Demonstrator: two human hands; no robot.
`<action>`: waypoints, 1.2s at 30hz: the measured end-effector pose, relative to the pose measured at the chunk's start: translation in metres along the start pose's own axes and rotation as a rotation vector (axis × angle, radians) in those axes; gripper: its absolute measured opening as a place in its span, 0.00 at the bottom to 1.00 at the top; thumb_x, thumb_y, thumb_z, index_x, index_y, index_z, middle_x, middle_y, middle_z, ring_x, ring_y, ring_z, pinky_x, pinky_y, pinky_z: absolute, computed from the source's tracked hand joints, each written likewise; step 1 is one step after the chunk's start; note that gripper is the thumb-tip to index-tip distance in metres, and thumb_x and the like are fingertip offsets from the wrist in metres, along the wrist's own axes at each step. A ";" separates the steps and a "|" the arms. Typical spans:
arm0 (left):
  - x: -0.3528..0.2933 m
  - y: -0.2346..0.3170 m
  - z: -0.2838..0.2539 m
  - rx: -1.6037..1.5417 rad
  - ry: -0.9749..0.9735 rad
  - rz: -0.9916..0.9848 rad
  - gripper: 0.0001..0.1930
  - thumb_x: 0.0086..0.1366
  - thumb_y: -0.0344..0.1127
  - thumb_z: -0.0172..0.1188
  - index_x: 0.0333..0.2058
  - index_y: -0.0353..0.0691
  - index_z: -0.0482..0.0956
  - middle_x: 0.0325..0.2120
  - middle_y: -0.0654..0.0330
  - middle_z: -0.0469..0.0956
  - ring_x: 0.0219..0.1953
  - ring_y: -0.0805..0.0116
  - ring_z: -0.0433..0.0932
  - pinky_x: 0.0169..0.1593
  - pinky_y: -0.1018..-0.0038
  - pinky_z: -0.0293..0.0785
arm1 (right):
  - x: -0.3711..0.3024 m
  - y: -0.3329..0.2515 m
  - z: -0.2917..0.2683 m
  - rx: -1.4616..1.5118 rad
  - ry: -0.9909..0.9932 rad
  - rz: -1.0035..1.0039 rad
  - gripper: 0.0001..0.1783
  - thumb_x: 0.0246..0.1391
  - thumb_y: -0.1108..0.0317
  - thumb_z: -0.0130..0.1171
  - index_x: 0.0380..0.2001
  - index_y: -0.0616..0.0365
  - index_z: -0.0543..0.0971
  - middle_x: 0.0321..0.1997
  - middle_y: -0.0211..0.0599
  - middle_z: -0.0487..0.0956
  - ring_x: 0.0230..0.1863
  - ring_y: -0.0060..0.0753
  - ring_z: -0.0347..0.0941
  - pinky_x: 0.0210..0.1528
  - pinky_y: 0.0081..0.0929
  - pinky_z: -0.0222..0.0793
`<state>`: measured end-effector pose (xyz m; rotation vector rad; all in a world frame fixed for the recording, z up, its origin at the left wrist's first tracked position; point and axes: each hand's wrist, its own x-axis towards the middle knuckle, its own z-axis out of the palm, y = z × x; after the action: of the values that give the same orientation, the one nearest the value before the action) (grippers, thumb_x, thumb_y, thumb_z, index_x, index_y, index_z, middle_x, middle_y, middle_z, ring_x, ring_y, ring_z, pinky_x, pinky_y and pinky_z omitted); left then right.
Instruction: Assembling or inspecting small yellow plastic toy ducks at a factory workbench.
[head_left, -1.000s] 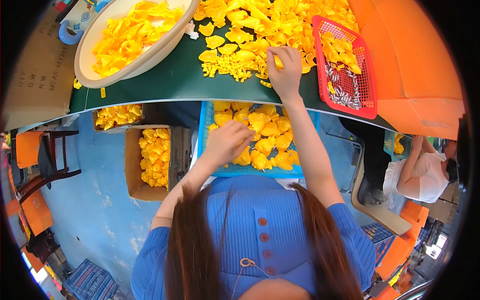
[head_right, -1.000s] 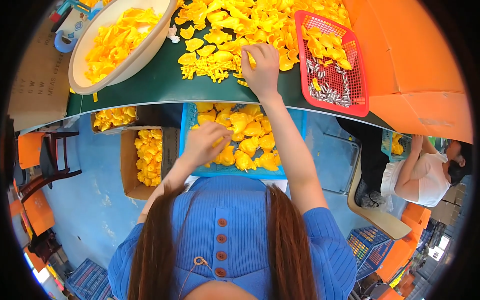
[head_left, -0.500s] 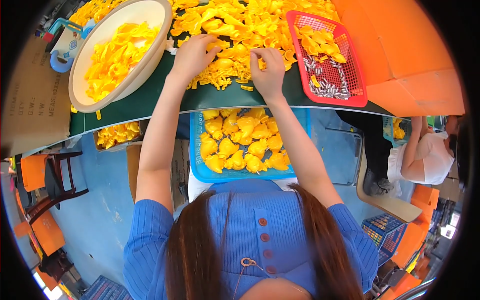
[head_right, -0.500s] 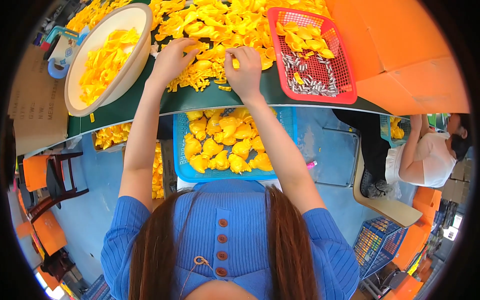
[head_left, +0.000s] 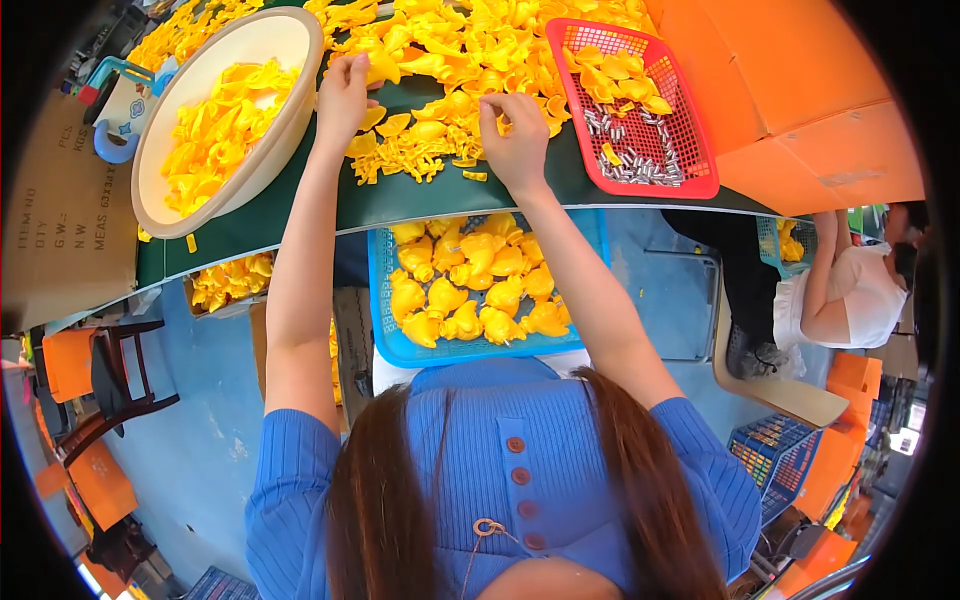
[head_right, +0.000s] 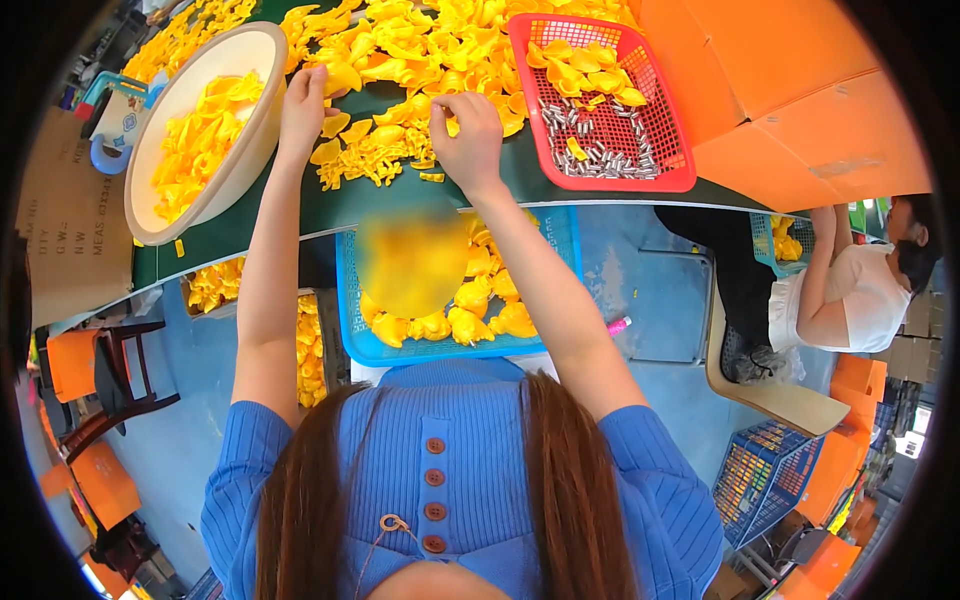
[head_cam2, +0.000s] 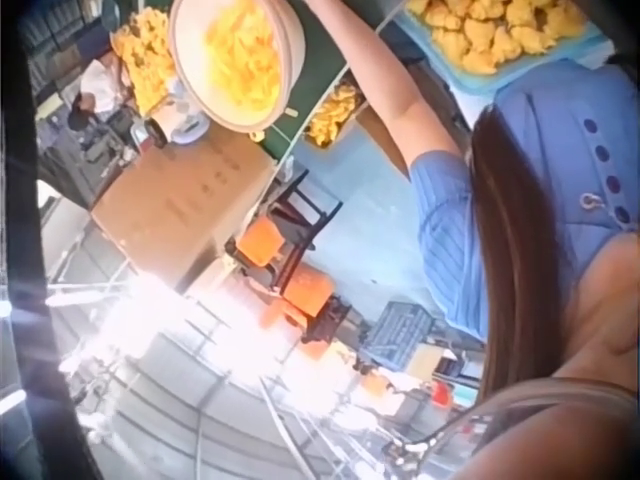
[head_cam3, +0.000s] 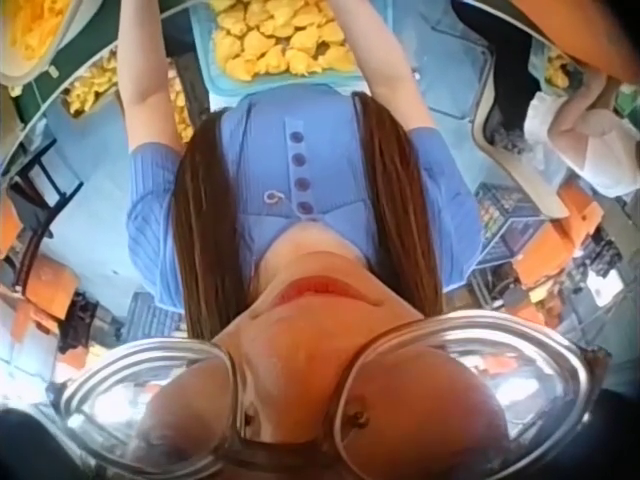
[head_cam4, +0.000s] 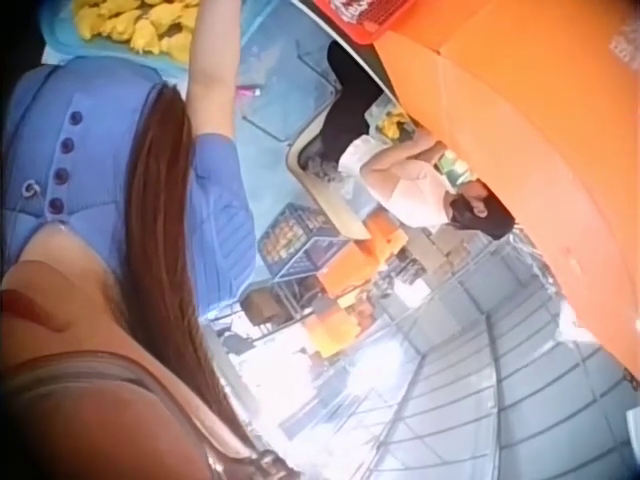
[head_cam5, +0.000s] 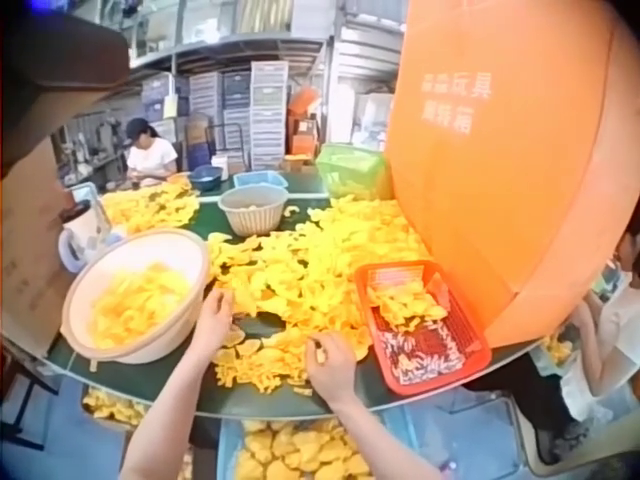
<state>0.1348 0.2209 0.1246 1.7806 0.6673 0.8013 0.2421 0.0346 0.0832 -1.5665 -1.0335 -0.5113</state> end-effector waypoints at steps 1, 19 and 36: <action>-0.004 0.003 -0.001 0.001 0.004 0.000 0.19 0.67 0.45 0.45 0.44 0.32 0.69 0.38 0.57 0.75 0.39 0.72 0.78 0.31 0.81 0.72 | 0.000 0.000 0.000 0.003 -0.002 -0.002 0.03 0.42 0.75 0.58 0.24 0.59 0.75 0.22 0.36 0.73 0.27 0.38 0.70 0.31 0.30 0.64; -0.246 -0.004 0.007 -0.734 -0.221 -0.290 0.05 0.57 0.21 0.56 0.32 0.35 0.72 0.51 0.47 0.69 0.55 0.63 0.66 0.58 0.70 0.60 | -0.061 -0.049 -0.052 -0.207 -0.399 -0.115 0.17 0.38 0.66 0.67 0.37 0.52 0.80 0.33 0.29 0.75 0.37 0.33 0.68 0.43 0.30 0.59; -0.230 0.017 0.027 -0.496 -0.360 -0.078 0.27 0.50 0.21 0.64 0.48 0.37 0.63 0.49 0.57 0.67 0.52 0.68 0.68 0.54 0.74 0.66 | -0.081 -0.080 -0.095 0.595 -0.183 0.750 0.06 0.50 0.80 0.57 0.34 0.66 0.77 0.34 0.30 0.74 0.36 0.19 0.70 0.42 0.16 0.65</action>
<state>0.0136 0.0265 0.0859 1.3833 0.2655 0.5151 0.1533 -0.0834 0.0898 -1.3320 -0.5727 0.4302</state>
